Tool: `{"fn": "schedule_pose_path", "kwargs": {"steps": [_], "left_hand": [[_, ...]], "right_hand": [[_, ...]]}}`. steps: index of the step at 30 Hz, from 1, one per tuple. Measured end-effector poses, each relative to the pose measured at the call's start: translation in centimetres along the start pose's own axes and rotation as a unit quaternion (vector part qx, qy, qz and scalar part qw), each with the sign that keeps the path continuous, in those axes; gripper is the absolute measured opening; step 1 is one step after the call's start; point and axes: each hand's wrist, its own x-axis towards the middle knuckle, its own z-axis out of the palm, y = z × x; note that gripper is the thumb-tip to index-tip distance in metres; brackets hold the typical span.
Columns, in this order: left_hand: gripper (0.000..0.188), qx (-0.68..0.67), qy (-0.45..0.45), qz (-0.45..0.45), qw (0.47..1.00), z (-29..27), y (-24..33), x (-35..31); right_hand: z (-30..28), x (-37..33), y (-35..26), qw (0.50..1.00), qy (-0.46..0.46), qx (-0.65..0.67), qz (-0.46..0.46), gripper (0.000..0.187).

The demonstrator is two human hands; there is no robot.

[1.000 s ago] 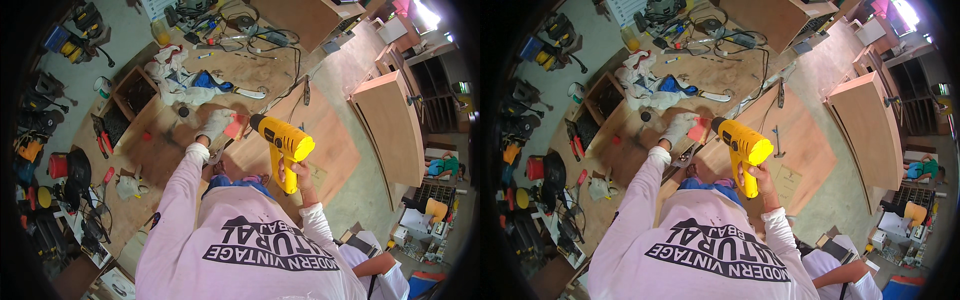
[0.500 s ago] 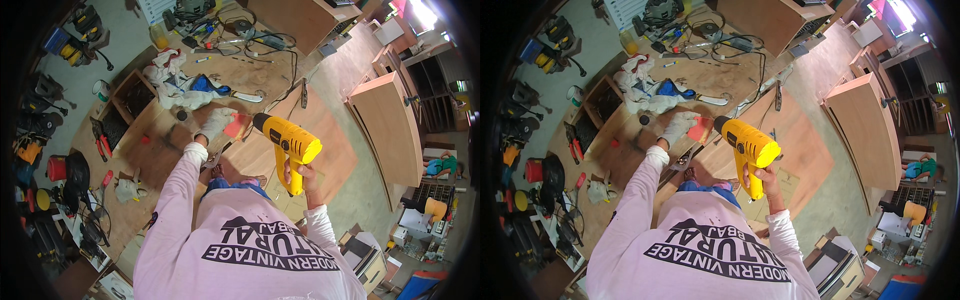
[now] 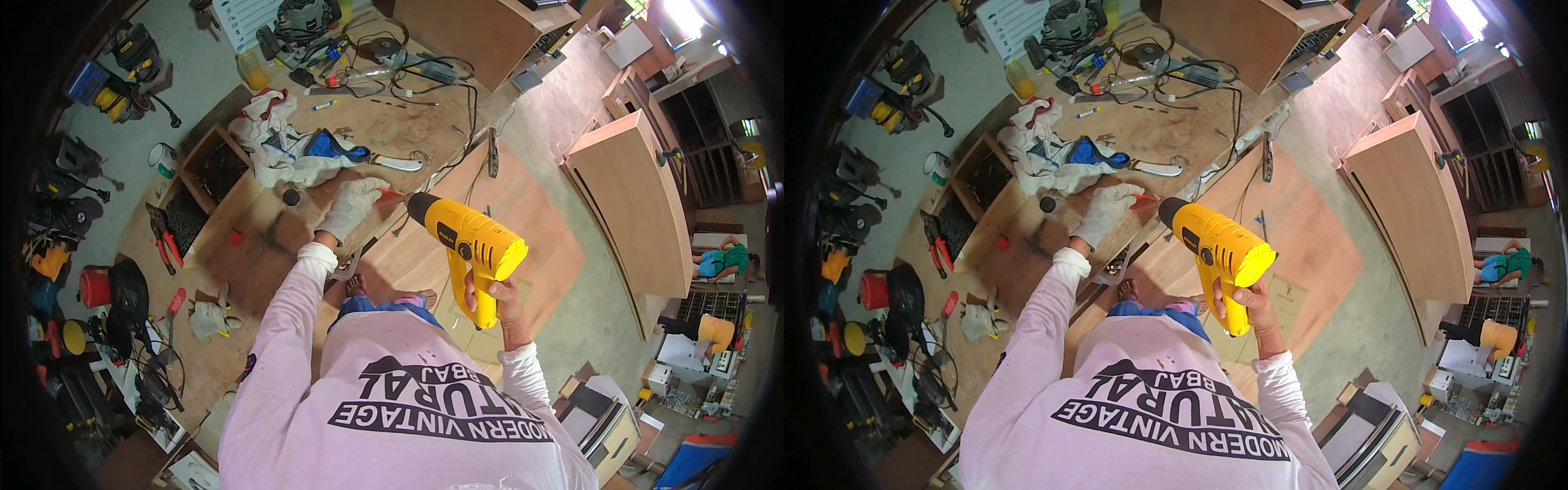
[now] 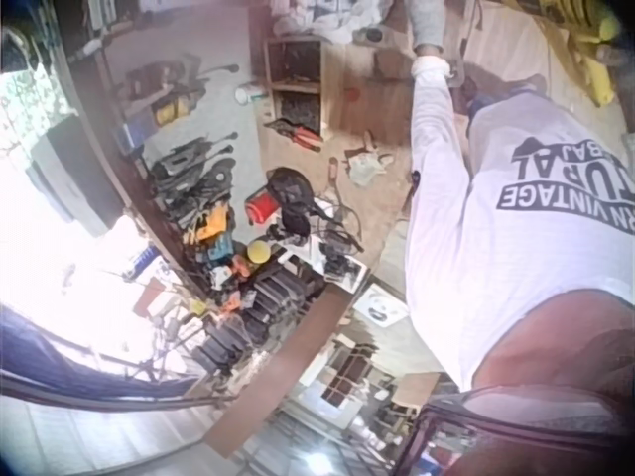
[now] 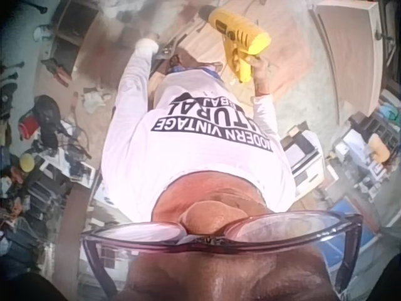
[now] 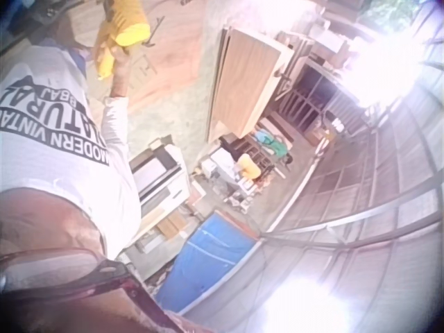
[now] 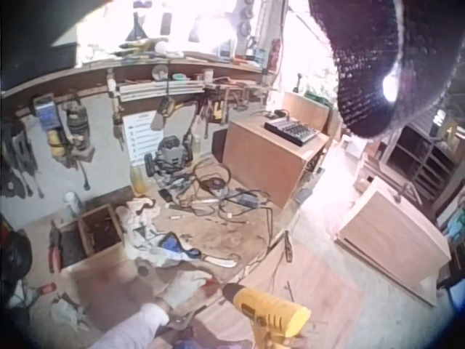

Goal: The person takes a heat gun from a storage rack, plugs it into an outlet, and uses it to heat a red component while holding it by hand on a wooden board. Then, the person uses a cordless drill to drive a screw into the component on the board.

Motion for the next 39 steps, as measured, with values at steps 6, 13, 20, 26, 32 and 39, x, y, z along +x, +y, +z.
{"fn": "schedule_pose_path", "kwargs": {"steps": [6, 13, 20, 26, 32, 39], "left_hand": [[0.024, 0.073, 0.018, 0.068, 0.995, -0.5, 2.3, -0.1], [0.023, 0.097, 0.008, 0.077, 0.992, -0.4, 1.8, 0.0], [0.028, -0.033, 0.057, -0.040, 0.997, 0.4, 1.0, 0.8], [0.031, -0.199, 0.040, -0.124, 0.971, -0.1, -1.5, 2.6], [0.030, -0.184, 0.010, -0.152, 0.971, -0.2, -0.8, 2.0], [0.030, -0.168, -0.016, -0.192, 0.967, -0.1, 0.4, 1.8]], "right_hand": [[-1.4, -0.7, 0.0, 1.000, 0.008, 0.022, -0.003, 0.065], [-0.7, -0.5, 0.0, 1.000, -0.003, 0.009, -0.020, 0.063], [-0.6, -1.1, 0.1, 1.000, 0.002, 0.009, -0.009, 0.062], [0.2, -2.3, 1.1, 0.999, -0.023, 0.023, 0.042, 0.065], [0.7, -1.4, 0.8, 1.000, 0.002, 0.003, 0.023, 0.067], [0.5, 0.4, -0.3, 1.000, -0.017, 0.002, -0.019, 0.060]]}}
